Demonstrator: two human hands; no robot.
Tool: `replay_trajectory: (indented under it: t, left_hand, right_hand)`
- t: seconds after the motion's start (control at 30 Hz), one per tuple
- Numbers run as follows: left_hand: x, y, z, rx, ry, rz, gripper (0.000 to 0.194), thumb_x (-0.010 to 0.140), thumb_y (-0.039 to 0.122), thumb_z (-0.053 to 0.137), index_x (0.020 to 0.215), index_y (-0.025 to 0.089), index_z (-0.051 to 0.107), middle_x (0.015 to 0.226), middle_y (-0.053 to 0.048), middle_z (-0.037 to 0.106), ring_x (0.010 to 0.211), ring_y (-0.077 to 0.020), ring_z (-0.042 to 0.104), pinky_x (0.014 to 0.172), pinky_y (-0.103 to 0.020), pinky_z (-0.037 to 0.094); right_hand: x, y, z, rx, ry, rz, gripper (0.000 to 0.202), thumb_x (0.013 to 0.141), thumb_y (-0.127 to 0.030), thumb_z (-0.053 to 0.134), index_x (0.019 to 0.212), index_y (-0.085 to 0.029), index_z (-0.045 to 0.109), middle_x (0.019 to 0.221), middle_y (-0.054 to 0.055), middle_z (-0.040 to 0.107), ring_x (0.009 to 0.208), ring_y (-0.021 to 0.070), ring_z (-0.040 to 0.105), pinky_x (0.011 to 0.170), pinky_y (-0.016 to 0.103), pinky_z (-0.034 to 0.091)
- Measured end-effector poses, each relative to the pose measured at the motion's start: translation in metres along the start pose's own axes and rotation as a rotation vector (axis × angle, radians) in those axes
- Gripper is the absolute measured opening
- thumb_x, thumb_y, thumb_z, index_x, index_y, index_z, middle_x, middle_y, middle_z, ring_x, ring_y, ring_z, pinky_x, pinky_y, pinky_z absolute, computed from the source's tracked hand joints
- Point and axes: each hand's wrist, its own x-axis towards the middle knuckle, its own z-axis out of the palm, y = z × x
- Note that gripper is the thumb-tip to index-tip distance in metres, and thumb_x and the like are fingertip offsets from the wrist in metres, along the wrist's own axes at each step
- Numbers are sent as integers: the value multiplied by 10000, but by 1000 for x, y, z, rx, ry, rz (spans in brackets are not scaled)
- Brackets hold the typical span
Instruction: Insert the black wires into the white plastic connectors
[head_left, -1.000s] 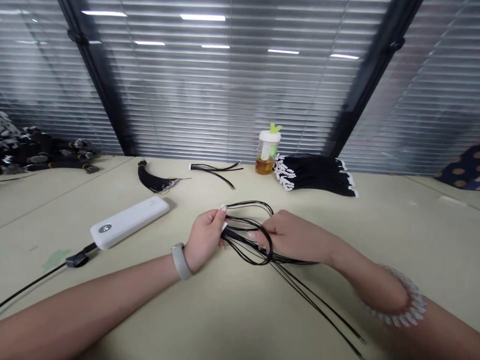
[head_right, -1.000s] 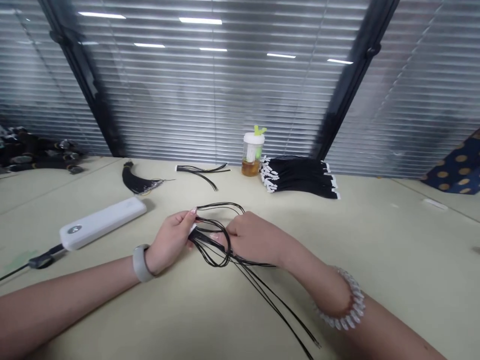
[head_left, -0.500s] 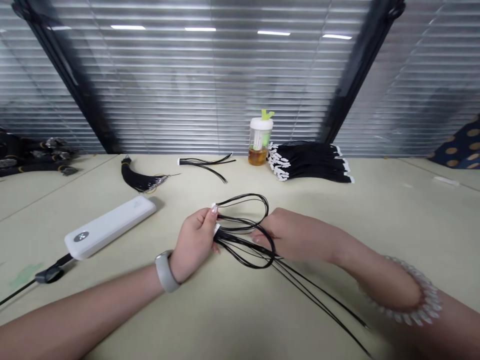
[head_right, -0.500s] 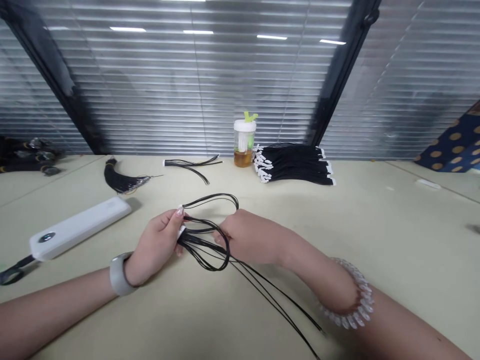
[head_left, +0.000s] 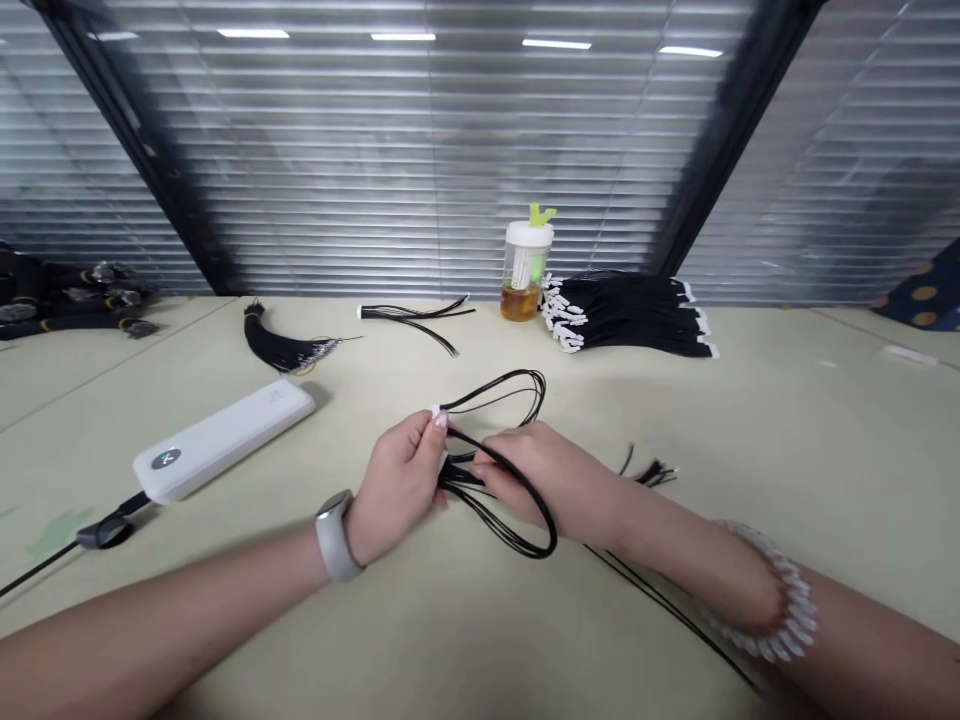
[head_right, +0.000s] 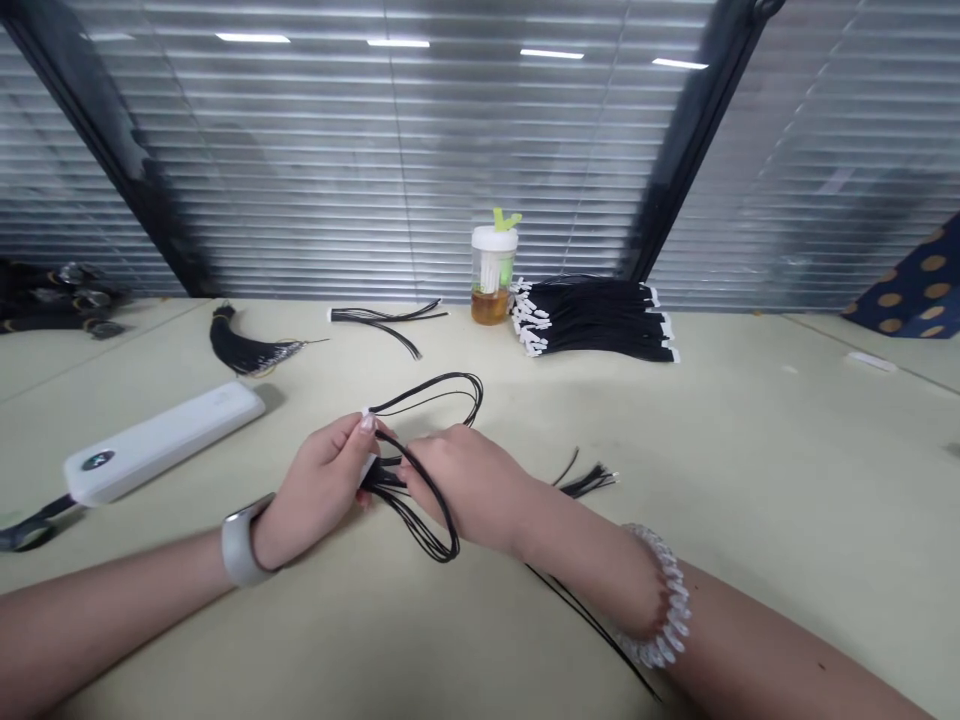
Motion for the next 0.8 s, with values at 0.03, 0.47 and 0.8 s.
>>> replay_trajectory:
  t: [0.03,0.47,0.8]
  left_hand:
    - [0,1,0,-5,-3,-13,353,844,473,376,730,169,516,498,51,406,325,-81,443,344,-192,347]
    - [0,0,2,0,-75,-47,349,846,487,363,684,183,415,516,29,496,320,-87,462,314,-195,385]
    - [1,0,2,-19,-81,-64,407,832,543,372,660,175,388,523,39,498,303,-67,438,293,-180,360]
  right_hand:
    - [0,0,1,-3,-3,-1,246,844,-208,417,602,-173,405,546,-26,458,495,80,367,500,220,291]
    - [1,-5,1,-140,-65,10,188,853,-232,405,716,-166,517,561,-8,489,485,88,393,492,221,280]
    - [1,-1,0,15,-89,-32,244,873,-227,373,635,-176,356,512,-41,405,444,65,331,451,209,235]
